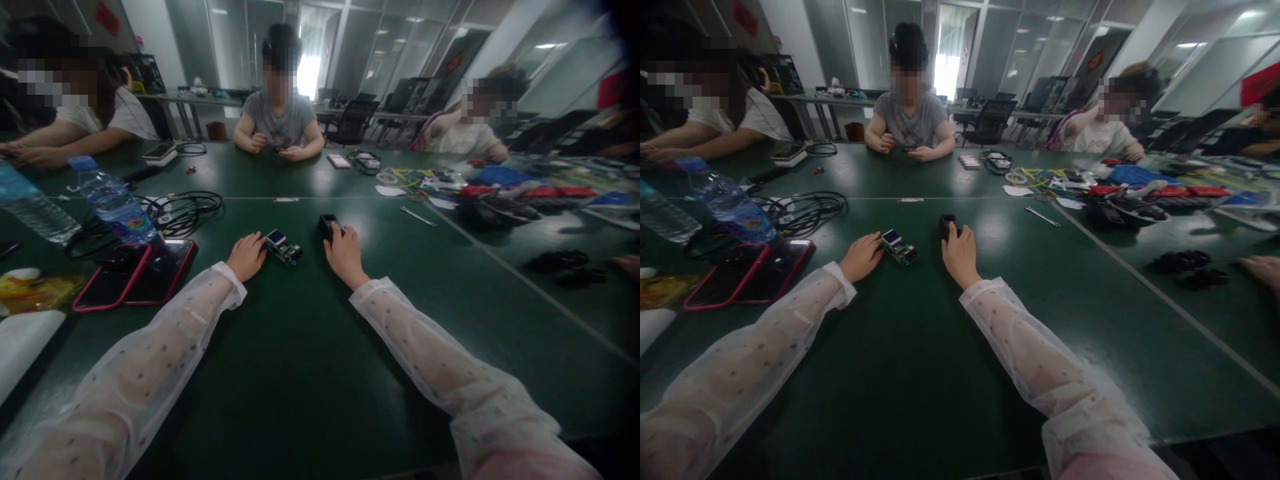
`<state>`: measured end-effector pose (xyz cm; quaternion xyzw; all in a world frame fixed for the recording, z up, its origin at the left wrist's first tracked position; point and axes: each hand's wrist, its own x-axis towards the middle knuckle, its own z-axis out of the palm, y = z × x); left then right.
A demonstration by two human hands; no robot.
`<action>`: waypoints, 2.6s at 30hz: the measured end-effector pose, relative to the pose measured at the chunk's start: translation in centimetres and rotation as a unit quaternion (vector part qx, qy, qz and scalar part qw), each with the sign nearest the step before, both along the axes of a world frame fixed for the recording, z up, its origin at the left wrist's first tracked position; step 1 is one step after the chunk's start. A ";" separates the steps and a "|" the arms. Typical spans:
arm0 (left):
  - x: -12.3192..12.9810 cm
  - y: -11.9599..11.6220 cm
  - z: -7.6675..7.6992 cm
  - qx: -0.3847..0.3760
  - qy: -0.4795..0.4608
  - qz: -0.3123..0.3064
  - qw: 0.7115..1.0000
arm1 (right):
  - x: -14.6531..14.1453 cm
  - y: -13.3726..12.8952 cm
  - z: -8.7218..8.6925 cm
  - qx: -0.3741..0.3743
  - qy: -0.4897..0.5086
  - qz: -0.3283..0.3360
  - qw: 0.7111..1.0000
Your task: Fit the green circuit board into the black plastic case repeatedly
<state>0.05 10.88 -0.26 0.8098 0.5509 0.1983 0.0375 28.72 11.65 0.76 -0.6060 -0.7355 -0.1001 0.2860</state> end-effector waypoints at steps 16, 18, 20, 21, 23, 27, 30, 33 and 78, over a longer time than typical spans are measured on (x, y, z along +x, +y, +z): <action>0.1 -0.2 0.2 -0.010 0.003 0.000 1.000 | -1.5 -1.8 1.5 0.066 0.033 0.113 0.991; 0.1 -0.2 0.2 -0.009 0.004 0.002 1.000 | -2.0 -2.3 1.8 0.056 0.028 0.152 0.986; 0.2 -0.3 0.3 -0.009 0.005 0.005 1.000 | -2.4 -2.8 2.2 0.037 0.011 0.180 0.983; 0.2 -0.3 0.4 -0.009 0.008 0.005 1.000 | -2.5 -2.9 2.4 0.027 0.001 0.195 0.980; 0.3 -0.4 0.5 -0.009 0.018 0.006 1.000 | -2.5 -3.1 2.7 0.003 -0.021 0.238 0.971; 0.5 -0.5 0.6 0.002 0.044 0.011 0.999 | -2.6 -3.2 3.0 -0.020 -0.059 0.336 0.940; 0.7 -0.7 0.7 0.008 0.060 0.023 0.998 | -2.9 -3.3 3.1 -0.019 -0.063 0.354 0.933; 0.7 -0.7 0.8 0.005 0.067 0.026 0.997 | -3.1 -3.5 3.1 -0.027 -0.068 0.357 0.931; 0.3 -0.4 0.0 0.020 0.059 0.017 0.998 | -5.1 -4.2 1.8 -0.023 0.241 0.211 0.947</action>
